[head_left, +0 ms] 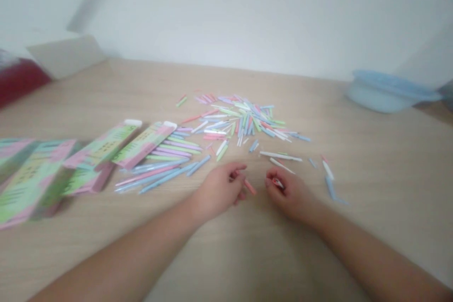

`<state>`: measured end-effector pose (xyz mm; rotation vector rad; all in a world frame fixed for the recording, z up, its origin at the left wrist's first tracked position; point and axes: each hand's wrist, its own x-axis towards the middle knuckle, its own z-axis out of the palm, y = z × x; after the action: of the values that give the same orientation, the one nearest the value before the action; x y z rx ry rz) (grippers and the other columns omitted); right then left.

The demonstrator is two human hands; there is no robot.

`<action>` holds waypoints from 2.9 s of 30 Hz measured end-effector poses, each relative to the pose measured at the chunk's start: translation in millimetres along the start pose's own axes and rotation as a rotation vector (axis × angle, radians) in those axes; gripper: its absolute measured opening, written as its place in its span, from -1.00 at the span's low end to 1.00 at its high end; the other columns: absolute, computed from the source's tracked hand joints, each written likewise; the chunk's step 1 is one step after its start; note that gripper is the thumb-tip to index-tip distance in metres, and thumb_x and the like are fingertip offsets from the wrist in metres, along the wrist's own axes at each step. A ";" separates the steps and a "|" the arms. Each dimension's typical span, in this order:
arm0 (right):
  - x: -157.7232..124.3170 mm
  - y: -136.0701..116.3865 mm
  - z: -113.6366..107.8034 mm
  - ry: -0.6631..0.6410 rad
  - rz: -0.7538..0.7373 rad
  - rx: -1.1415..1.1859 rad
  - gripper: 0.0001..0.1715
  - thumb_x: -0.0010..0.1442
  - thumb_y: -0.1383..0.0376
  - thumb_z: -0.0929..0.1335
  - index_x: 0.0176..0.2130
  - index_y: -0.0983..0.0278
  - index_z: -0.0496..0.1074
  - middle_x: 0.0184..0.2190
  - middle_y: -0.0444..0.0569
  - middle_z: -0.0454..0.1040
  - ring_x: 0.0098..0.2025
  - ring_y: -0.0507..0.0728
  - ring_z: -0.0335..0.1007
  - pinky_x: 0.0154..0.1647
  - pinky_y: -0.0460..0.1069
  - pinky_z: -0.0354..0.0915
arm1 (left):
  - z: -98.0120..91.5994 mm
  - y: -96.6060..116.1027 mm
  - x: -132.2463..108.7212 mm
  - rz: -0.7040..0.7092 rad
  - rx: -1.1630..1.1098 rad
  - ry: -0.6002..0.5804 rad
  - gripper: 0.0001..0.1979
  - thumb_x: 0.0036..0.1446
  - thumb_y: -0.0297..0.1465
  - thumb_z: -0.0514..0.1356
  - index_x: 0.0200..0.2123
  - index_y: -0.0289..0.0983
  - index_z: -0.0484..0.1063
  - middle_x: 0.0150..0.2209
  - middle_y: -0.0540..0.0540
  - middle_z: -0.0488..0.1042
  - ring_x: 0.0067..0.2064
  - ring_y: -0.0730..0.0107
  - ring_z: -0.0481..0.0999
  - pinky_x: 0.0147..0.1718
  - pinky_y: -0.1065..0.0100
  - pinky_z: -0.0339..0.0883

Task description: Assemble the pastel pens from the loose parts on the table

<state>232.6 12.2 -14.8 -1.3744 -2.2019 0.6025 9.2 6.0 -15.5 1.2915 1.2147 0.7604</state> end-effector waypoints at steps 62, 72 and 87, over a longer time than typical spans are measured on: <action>2.7 -30.5 -16.6 -0.292 0.026 0.318 -0.77 0.37 0.20 0.29 -0.31 0.24 0.41 -0.43 -0.14 0.38 -0.38 0.09 0.28 -0.37 -0.02 0.29 | 0.5 -4.2 -16.8 0.606 0.435 -0.088 -0.77 0.39 -0.42 0.18 0.02 -0.11 0.57 -0.01 0.02 0.64 0.01 0.36 0.60 0.05 0.38 0.38; -6.2 -18.4 -29.8 -0.176 -0.151 0.006 -0.59 0.51 0.11 0.12 -0.30 0.22 0.33 -0.44 -0.10 0.36 -0.39 0.11 0.27 -0.35 0.01 0.17 | -1.0 -3.8 -12.9 0.509 0.277 -0.001 -0.76 0.43 -0.43 0.10 -0.07 -0.18 0.58 -0.20 -0.02 0.61 -0.23 0.42 0.56 -0.16 0.40 0.41; -5.3 -10.8 -18.3 -0.211 -0.118 -0.114 -0.56 0.49 0.10 0.17 -0.39 0.22 0.28 -0.50 -0.11 0.37 -0.46 0.09 0.23 -0.45 0.00 -0.03 | -2.5 -2.0 -11.8 0.510 0.331 0.003 -0.79 0.41 -0.40 0.11 -0.14 -0.21 0.57 -0.30 0.01 0.56 -0.28 0.42 0.51 -0.20 0.41 0.38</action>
<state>238.1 5.2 5.2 -1.2750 -2.5004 0.6123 3.4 -4.7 -14.3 1.9159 1.0486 0.9445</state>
